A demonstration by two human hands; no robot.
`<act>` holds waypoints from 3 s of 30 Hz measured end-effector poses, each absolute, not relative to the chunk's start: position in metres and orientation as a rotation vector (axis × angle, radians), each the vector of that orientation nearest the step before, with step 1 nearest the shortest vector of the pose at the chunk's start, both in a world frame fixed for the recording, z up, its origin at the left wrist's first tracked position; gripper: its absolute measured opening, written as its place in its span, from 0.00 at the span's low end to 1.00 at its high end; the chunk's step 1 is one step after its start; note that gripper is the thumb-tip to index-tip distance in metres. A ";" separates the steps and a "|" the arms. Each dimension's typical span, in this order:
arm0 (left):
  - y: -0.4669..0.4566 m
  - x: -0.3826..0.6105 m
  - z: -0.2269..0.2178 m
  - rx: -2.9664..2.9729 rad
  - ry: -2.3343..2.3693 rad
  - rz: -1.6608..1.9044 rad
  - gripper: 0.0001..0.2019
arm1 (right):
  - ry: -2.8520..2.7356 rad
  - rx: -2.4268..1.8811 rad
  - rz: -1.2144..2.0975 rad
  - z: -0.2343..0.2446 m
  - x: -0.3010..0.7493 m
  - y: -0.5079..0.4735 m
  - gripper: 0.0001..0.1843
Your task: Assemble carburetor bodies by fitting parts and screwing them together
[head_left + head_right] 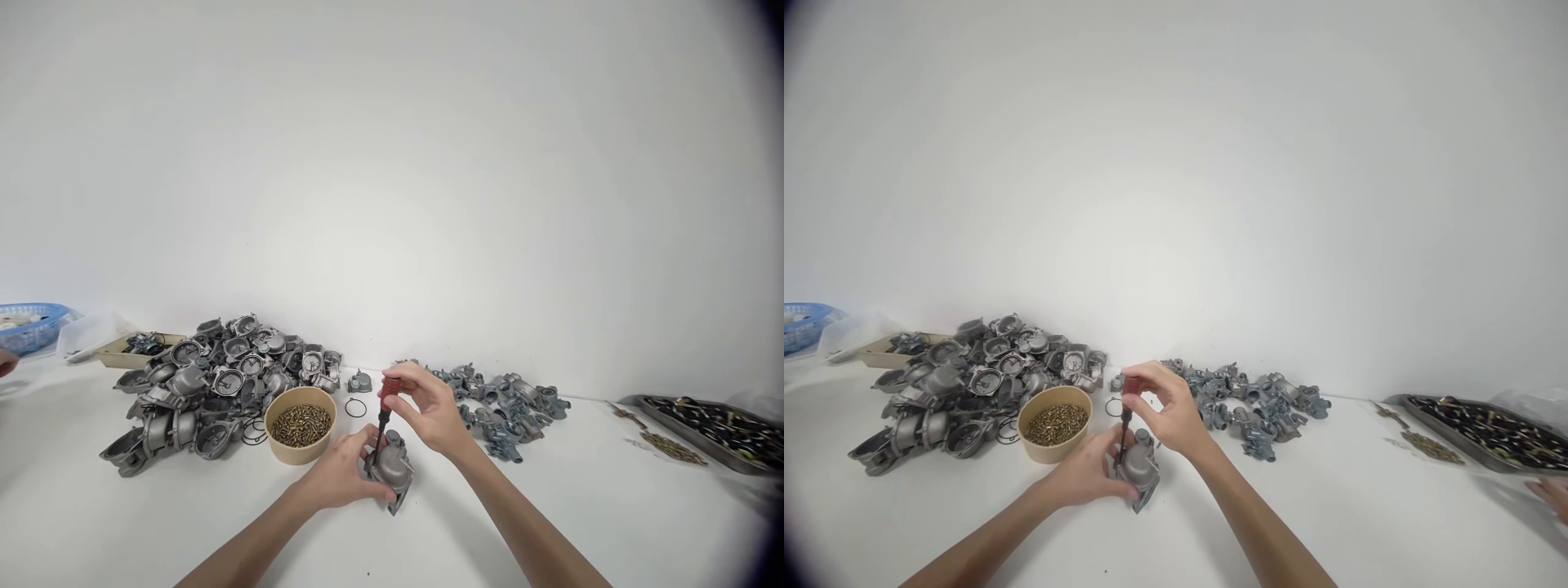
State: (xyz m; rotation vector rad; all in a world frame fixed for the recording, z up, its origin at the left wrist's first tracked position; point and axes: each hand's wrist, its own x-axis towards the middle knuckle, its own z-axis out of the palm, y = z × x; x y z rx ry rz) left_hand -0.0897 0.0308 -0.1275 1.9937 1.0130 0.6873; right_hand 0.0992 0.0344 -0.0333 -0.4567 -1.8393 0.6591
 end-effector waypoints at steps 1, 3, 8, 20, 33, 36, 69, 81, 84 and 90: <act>0.031 -0.090 -0.128 1.994 1.010 0.689 0.34 | -1.848 -0.429 0.687 -0.033 0.099 0.033 0.14; 0.032 -0.090 -0.129 1.989 1.002 0.695 0.35 | -1.861 -0.396 0.747 -0.032 0.099 0.032 0.14; 0.032 -0.090 -0.130 1.989 1.020 0.684 0.35 | -1.828 -0.490 0.748 -0.033 0.100 0.034 0.14; 0.035 -0.090 -0.133 2.010 1.026 0.683 0.36 | -1.858 -0.477 0.805 -0.033 0.102 0.032 0.16; 0.033 -0.089 -0.129 2.011 1.021 0.689 0.35 | -1.900 -0.445 0.906 -0.030 0.102 0.028 0.18; 0.033 -0.089 -0.130 1.996 1.038 0.682 0.36 | -1.874 -0.464 0.947 -0.031 0.104 0.030 0.18; 0.033 -0.087 -0.132 1.999 1.055 0.696 0.36 | -1.710 -0.412 1.043 -0.030 0.104 0.034 0.17; 0.033 -0.086 -0.134 1.966 1.053 0.713 0.37 | -1.677 -0.319 1.344 -0.041 0.102 0.044 0.24; 0.034 -0.087 -0.135 1.979 1.064 0.708 0.37 | -1.689 -0.379 1.278 -0.043 0.104 0.045 0.23; 0.034 -0.086 -0.136 1.979 1.033 0.749 0.37 | -1.690 -0.438 1.204 -0.041 0.106 0.043 0.22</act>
